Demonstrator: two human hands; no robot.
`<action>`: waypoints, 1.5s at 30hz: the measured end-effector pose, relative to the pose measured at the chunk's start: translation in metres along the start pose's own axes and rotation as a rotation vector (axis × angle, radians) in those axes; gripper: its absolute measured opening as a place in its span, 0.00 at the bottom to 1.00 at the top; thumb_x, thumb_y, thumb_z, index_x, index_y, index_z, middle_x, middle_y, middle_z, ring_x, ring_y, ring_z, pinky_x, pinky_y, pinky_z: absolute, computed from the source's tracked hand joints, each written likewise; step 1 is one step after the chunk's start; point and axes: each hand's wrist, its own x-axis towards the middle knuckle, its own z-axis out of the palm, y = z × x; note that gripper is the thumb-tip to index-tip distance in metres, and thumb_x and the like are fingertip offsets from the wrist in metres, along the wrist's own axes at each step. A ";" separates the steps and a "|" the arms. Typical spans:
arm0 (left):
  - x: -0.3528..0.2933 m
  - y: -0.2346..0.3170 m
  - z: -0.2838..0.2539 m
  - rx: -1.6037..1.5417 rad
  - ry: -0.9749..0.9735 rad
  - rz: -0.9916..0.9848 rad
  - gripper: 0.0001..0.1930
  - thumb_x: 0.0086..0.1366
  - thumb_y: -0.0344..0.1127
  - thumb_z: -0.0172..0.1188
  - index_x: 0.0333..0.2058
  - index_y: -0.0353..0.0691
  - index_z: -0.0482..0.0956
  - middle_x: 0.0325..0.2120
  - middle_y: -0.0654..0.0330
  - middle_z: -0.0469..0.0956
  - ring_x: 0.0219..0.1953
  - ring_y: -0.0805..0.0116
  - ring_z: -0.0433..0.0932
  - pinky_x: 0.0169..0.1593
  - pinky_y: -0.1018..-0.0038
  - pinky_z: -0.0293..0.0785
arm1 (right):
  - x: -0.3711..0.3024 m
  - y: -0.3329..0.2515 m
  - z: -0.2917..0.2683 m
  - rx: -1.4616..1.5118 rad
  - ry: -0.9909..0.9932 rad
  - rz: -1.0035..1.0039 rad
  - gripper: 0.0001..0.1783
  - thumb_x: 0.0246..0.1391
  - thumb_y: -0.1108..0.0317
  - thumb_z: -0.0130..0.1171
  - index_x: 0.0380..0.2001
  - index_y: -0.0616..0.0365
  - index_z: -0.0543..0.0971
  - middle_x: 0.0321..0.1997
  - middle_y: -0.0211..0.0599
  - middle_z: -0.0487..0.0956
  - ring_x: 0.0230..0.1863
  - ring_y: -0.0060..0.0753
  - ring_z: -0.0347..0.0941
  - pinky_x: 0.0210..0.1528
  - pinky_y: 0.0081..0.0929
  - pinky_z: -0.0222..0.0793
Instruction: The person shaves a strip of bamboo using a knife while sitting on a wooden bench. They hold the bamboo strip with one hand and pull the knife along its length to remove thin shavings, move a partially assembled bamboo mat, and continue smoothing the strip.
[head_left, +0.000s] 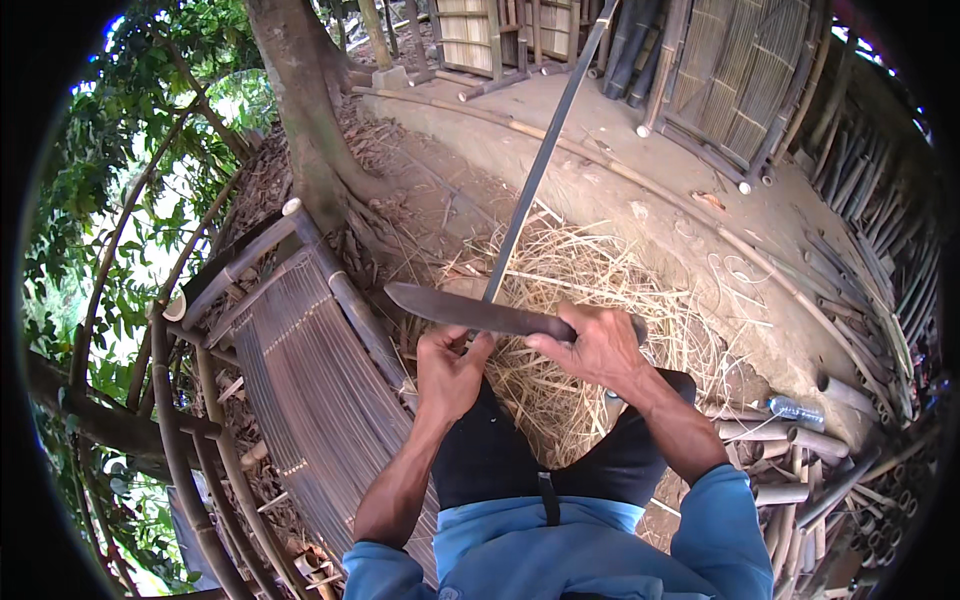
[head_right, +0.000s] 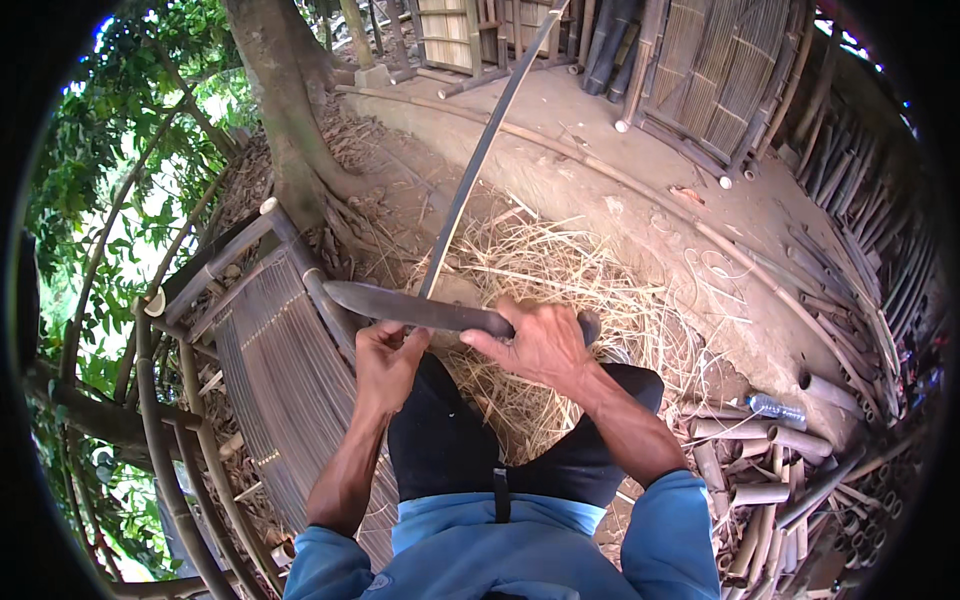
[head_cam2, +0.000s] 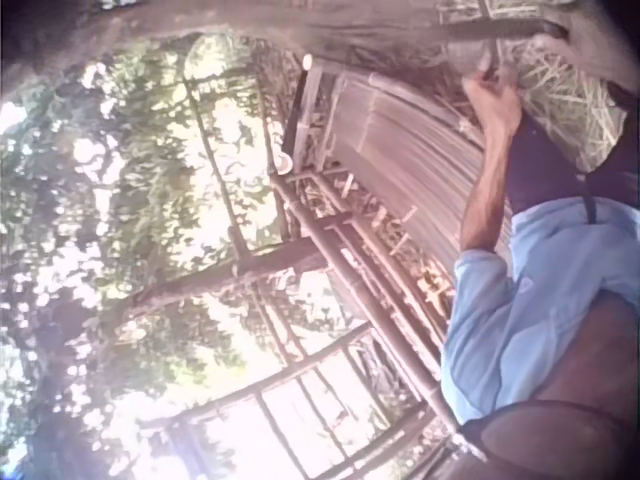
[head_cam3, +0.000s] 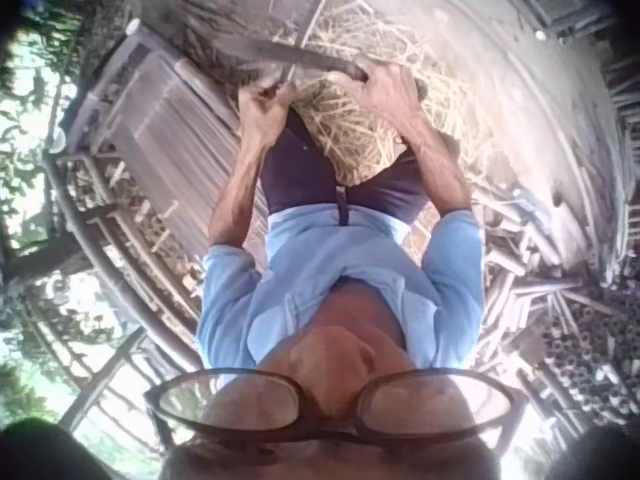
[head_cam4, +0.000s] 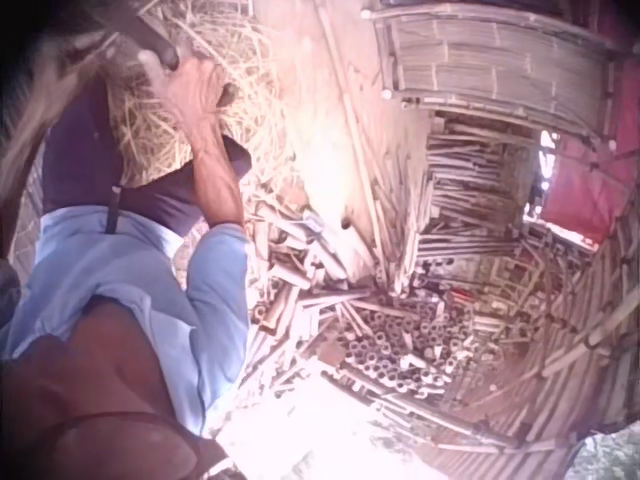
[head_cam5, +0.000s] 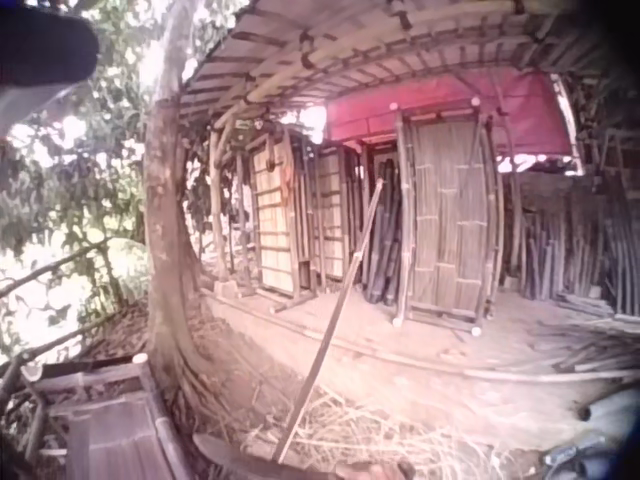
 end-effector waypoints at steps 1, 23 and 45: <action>-0.005 0.000 0.001 -0.008 -0.003 -0.012 0.11 0.67 0.23 0.64 0.48 0.29 0.84 0.32 0.71 0.78 0.30 0.86 0.67 0.31 0.84 0.60 | 0.002 0.003 -0.003 0.059 -0.002 0.065 0.33 0.60 0.34 0.59 0.26 0.58 0.80 0.13 0.47 0.76 0.15 0.47 0.78 0.21 0.45 0.74; -0.131 0.016 -0.058 0.027 0.030 -0.460 0.13 0.64 0.27 0.70 0.47 0.32 0.86 0.29 0.65 0.82 0.28 0.84 0.73 0.29 0.83 0.66 | 0.079 0.206 -0.083 -0.033 0.076 0.694 0.51 0.61 0.20 0.38 0.32 0.63 0.83 0.15 0.41 0.75 0.21 0.42 0.74 0.30 0.47 0.73; -0.124 0.009 -0.039 0.229 -0.123 -0.449 0.12 0.71 0.31 0.62 0.49 0.31 0.83 0.21 0.70 0.73 0.24 0.85 0.65 0.26 0.81 0.61 | 0.037 0.133 -0.007 0.009 -0.129 0.630 0.44 0.63 0.24 0.43 0.28 0.58 0.83 0.11 0.35 0.72 0.13 0.34 0.72 0.19 0.41 0.70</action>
